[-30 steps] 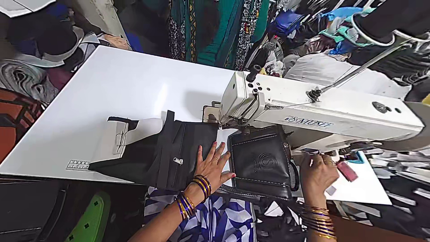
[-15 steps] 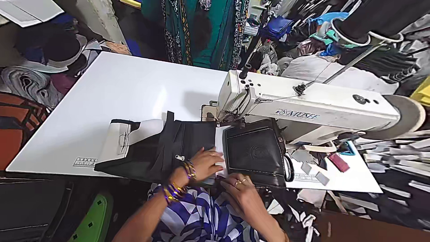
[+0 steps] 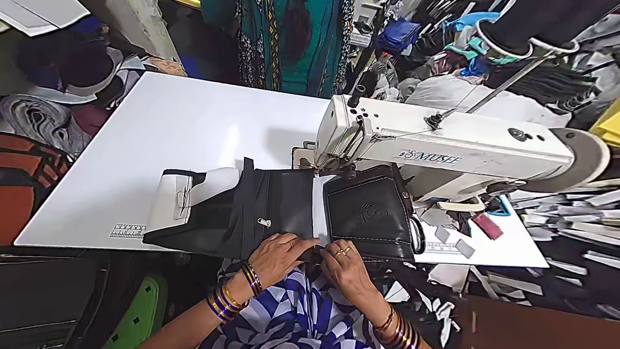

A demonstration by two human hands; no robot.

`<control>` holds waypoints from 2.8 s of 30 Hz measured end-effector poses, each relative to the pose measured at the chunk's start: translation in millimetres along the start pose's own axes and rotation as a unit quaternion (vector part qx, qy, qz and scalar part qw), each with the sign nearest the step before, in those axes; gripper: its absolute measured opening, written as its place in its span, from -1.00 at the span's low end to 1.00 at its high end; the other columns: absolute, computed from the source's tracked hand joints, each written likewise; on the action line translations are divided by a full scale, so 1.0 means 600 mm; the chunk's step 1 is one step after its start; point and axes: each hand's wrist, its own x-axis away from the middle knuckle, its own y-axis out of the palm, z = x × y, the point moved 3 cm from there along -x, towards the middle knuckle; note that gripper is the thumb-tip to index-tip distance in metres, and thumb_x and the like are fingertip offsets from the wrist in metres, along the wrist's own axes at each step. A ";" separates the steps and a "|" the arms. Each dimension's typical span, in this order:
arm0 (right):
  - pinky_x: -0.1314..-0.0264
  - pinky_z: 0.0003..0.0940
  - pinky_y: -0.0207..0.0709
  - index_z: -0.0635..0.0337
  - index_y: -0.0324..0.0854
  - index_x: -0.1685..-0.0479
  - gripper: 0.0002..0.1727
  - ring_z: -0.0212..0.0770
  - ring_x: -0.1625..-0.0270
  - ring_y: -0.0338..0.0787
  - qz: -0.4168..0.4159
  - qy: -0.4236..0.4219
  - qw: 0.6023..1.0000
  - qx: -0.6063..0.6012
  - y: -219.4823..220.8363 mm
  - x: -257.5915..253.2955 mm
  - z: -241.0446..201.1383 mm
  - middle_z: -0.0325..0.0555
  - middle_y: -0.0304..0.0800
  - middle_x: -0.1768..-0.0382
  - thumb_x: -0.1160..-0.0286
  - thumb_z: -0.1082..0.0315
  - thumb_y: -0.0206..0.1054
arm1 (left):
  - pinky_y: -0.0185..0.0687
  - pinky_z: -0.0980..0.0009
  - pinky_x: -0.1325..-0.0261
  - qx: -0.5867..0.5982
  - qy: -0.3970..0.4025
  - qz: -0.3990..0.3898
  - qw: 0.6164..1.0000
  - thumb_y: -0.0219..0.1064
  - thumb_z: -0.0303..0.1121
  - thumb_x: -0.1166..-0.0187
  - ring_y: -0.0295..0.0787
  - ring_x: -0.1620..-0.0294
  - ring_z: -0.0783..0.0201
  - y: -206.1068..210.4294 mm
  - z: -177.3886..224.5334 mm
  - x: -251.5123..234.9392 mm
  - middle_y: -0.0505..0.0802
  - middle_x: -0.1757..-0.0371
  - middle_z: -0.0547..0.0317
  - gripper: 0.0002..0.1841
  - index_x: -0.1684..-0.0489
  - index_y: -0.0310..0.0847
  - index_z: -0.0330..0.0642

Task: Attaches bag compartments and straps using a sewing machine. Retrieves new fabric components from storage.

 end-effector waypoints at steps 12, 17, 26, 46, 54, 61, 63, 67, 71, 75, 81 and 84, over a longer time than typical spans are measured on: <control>-0.07 -0.13 0.47 0.08 0.89 0.09 -0.63 0.02 0.03 0.75 -0.046 0.035 0.998 0.024 -0.001 0.010 0.020 -0.08 0.86 0.19 -0.52 0.17 0.15 | 0.66 -0.03 0.00 0.008 0.005 -0.168 0.986 0.12 -0.39 -0.73 0.74 -0.38 -0.03 -0.025 -0.014 -0.052 0.84 -0.38 0.24 -0.64 -0.31 0.80 -0.01; -0.02 -0.09 0.48 0.12 0.89 0.12 -0.63 0.06 0.06 0.76 -0.043 0.031 0.998 0.021 0.012 -0.015 0.045 -0.03 0.87 0.20 -0.49 0.21 0.14 | 0.61 -0.03 -0.06 0.025 -0.018 -0.135 0.990 0.09 -0.37 -0.74 0.73 -0.40 -0.04 -0.014 -0.038 -0.067 0.83 -0.41 0.24 -0.62 -0.31 0.81 -0.01; 0.03 -0.03 0.49 0.15 0.90 0.17 -0.67 0.10 0.08 0.78 -0.032 0.041 0.999 0.015 0.044 -0.062 0.092 0.00 0.89 0.21 -0.40 0.32 0.18 | 0.49 -0.13 -0.31 0.055 -0.063 -0.208 0.975 0.03 -0.31 -0.81 0.57 -0.58 -0.08 -0.021 -0.090 -0.121 0.74 -0.53 0.18 -0.59 -0.45 0.71 0.01; -0.06 0.14 0.62 0.24 0.89 0.13 -0.74 0.18 -0.01 0.86 -0.034 0.087 0.996 -0.001 0.095 -0.132 0.158 0.10 0.91 0.09 -0.35 0.43 0.29 | 0.53 -0.17 -0.32 0.043 -0.047 -0.129 0.990 0.07 -0.29 -0.76 0.67 -0.47 -0.11 -0.004 -0.188 -0.180 0.83 -0.40 0.14 -0.61 -0.34 0.80 0.01; -0.01 0.02 0.75 0.43 0.85 0.14 -0.79 0.14 0.09 0.91 0.083 0.412 0.904 0.083 -0.115 0.030 0.219 0.28 0.89 0.16 -0.42 0.53 0.32 | 0.61 -0.22 -0.14 0.023 -0.010 -0.036 0.999 0.08 -0.31 -0.66 0.78 -0.31 -0.22 0.007 -0.190 -0.175 0.89 -0.29 0.13 -0.60 -0.21 0.87 -0.04; -0.47 0.32 0.33 0.50 0.68 -0.27 -0.55 0.45 -0.32 0.65 -0.014 0.658 0.741 0.132 -0.263 0.260 0.369 0.55 0.68 -0.23 -0.54 0.29 0.41 | 0.60 -0.20 -0.14 0.005 -0.003 -0.021 1.000 0.05 -0.27 -0.67 0.79 -0.28 -0.24 0.009 -0.189 -0.175 0.89 -0.29 0.11 -0.59 -0.19 0.87 -0.07; -0.32 0.19 0.48 0.45 0.71 -0.18 -0.64 0.25 -0.15 0.77 -0.047 0.679 0.729 0.080 -0.268 0.256 0.390 0.39 0.79 -0.06 -0.56 0.33 0.39 | 0.58 -0.24 -0.17 -0.006 -0.019 -0.038 0.999 0.12 -0.32 -0.66 0.75 -0.32 -0.28 0.005 -0.185 -0.178 0.87 -0.31 0.04 -0.61 -0.30 0.79 -0.07; -0.32 0.34 0.41 0.52 0.72 -0.04 -0.66 0.33 -0.18 0.73 -0.065 0.698 0.711 0.056 -0.278 0.237 0.387 0.46 0.77 -0.06 -0.50 0.35 0.44 | 0.51 -0.33 -0.27 0.002 -0.057 -0.088 0.994 0.24 -0.46 -0.67 0.67 -0.42 -0.32 -0.004 -0.163 -0.184 0.82 -0.40 -0.02 -0.64 -0.38 0.75 -0.08; 0.30 -0.39 0.63 0.54 0.55 -0.22 -0.54 -0.38 0.39 0.70 0.137 0.589 0.795 -0.047 -0.236 0.141 0.300 -0.02 0.75 0.28 -0.28 0.56 0.44 | 0.47 -0.25 -0.39 0.003 -0.083 -0.130 0.988 0.13 -0.36 -0.78 0.60 -0.53 -0.18 -0.012 -0.159 -0.187 0.75 -0.52 0.12 -0.64 -0.41 0.75 -0.01; -0.05 -0.56 0.73 0.53 0.73 0.26 -0.88 -0.47 0.10 0.86 0.204 0.349 0.889 -0.213 -0.080 -0.006 0.156 -0.08 0.90 0.17 -0.31 0.61 0.35 | 0.43 -0.18 -0.44 0.000 -0.096 -0.164 0.982 0.06 -0.32 -0.83 0.57 -0.58 -0.11 -0.017 -0.157 -0.189 0.71 -0.56 0.14 -0.62 -0.48 0.69 -0.01; -0.24 0.43 0.40 0.10 0.95 0.36 -0.89 0.62 -0.38 0.55 0.046 0.290 0.954 -0.058 0.060 -0.086 0.077 0.49 0.63 -0.39 -0.22 0.46 0.51 | 0.41 -0.14 -0.47 0.026 -0.097 -0.163 0.981 0.01 -0.26 -0.86 0.53 -0.62 -0.07 -0.021 -0.163 -0.192 0.71 -0.57 0.19 -0.59 -0.51 0.67 0.00; -0.14 0.51 0.29 -0.17 0.98 0.18 -0.78 0.68 -0.43 0.48 0.018 0.310 0.951 0.012 0.060 -0.090 0.081 0.47 0.56 -0.49 -0.31 0.37 0.48 | 0.46 -0.11 -0.43 0.035 -0.077 -0.141 0.986 0.01 -0.27 -0.86 0.59 -0.58 -0.06 -0.022 -0.165 -0.188 0.75 -0.52 0.17 -0.60 -0.46 0.70 -0.03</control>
